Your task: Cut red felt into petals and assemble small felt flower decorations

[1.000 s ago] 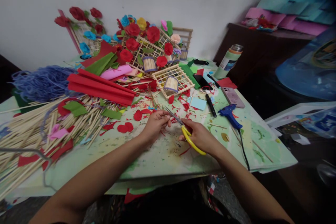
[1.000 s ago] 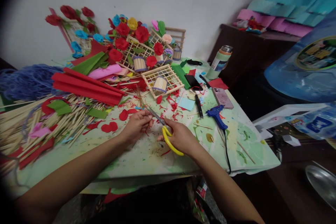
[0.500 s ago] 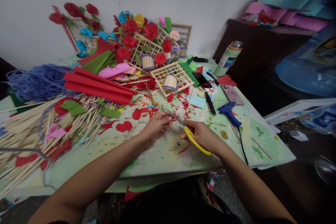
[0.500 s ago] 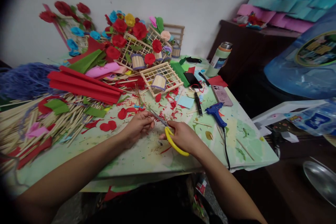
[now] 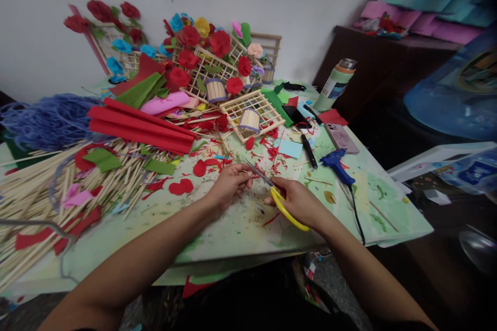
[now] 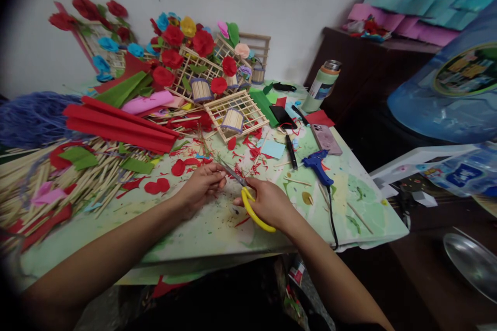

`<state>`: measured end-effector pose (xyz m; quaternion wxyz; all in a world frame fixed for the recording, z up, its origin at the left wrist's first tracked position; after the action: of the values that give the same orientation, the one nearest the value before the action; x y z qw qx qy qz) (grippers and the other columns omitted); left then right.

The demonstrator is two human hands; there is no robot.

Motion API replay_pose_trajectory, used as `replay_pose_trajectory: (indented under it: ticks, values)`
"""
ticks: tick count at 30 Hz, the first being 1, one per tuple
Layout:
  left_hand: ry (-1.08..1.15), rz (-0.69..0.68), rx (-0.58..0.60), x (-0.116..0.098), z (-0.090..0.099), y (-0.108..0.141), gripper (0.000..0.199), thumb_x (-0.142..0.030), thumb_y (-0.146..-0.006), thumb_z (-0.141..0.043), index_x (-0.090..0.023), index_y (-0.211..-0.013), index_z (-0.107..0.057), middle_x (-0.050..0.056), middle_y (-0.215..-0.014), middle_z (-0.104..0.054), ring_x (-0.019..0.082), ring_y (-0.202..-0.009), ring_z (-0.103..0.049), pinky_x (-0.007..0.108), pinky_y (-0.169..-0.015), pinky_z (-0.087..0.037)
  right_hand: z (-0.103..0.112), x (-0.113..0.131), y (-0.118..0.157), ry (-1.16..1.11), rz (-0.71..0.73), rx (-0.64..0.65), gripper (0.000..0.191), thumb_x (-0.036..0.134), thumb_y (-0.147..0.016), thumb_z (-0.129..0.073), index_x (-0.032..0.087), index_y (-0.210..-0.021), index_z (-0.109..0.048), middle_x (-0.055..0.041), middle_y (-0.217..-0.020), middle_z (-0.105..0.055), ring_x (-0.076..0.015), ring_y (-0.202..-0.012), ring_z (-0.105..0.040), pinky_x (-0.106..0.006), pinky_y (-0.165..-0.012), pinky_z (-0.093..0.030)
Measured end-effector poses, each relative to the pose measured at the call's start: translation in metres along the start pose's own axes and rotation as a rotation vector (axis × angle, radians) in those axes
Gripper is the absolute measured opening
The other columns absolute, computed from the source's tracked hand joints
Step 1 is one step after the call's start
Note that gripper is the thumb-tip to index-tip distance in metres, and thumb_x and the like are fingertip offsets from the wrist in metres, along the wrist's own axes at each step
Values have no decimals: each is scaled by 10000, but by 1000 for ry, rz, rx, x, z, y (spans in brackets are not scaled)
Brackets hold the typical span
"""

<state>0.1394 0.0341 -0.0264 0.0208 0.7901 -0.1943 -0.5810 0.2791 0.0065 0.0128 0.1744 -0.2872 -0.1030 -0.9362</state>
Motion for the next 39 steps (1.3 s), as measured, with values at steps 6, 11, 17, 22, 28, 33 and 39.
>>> replay_pose_trajectory:
  ticks: [6, 11, 17, 22, 28, 33, 39]
  values:
    - [-3, -40, -47, -4, 5, -1, 161, -250, -724, -631, -155, -828, -554, -26, -497, -550, 30, -336, -266, 160, -349, -155, 13, 0, 6, 247, 27, -59, 738, 564, -722, -614, 187, -1336, -451, -147, -1130, -606, -280, -1010, -568, -336, -810, -409]
    - [112, -128, -146, -20, 24, -6, 183, -243, -713, -646, -159, -822, -526, -26, -514, -563, 20, -335, -230, 143, -332, -128, 36, -52, 4, 474, -173, -111, 732, 541, -747, -580, 149, -1352, -449, -177, -1141, -609, -319, -1051, -557, -388, -866, -408]
    - [161, -175, -136, -23, 27, -8, 221, -239, -713, -666, -122, -885, -590, -16, -549, -574, 19, -366, -291, 122, -330, -184, 62, -96, 0, 673, -251, -126, 673, 416, -729, -628, 129, -1321, -488, -184, -1134, -602, -319, -1067, -514, -390, -880, -374]
    - [149, -189, -157, -21, 26, -8, 197, -250, -716, -679, -117, -834, -594, 26, -595, -643, 40, -410, -434, 128, -375, -335, 65, -55, -19, 713, -62, -148, 364, 254, -779, -585, 171, -1129, -646, -141, -985, -608, -265, -940, -506, -336, -800, -350]
    - [167, -148, -158, -18, 27, -8, 211, -277, -719, -695, -130, -822, -584, 69, -684, -704, 108, -553, -636, 168, -508, -479, 12, -4, -66, 694, 326, -53, 190, 112, -818, -491, 159, -729, -652, -99, -826, -599, -222, -851, -485, -314, -697, -314]
    - [235, -147, -146, -16, 28, -9, 186, -243, -695, -717, -127, -792, -609, 78, -732, -716, 116, -621, -663, 173, -568, -506, 0, -7, -82, 659, 474, -51, 155, 140, -837, -497, 160, -757, -628, -92, -857, -607, -208, -853, -484, -304, -742, -333]
    - [340, -149, -201, -14, 32, -10, 198, -193, -624, -775, -96, -761, -671, 42, -733, -674, 53, -622, -599, 110, -539, -457, 30, -3, -79, 329, 418, -324, 158, 156, -872, -469, 171, -822, -619, -64, -830, -619, -189, -844, -512, -279, -736, -366]
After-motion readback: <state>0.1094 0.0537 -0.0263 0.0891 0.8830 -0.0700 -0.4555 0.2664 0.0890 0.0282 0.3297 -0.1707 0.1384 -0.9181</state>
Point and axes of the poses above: each hand's wrist, its own y-axis away from the middle knuckle, its own z-axis out of the back of the hand, x = y × z, the point moved 8 cm from there along -y, towards the middle knuckle
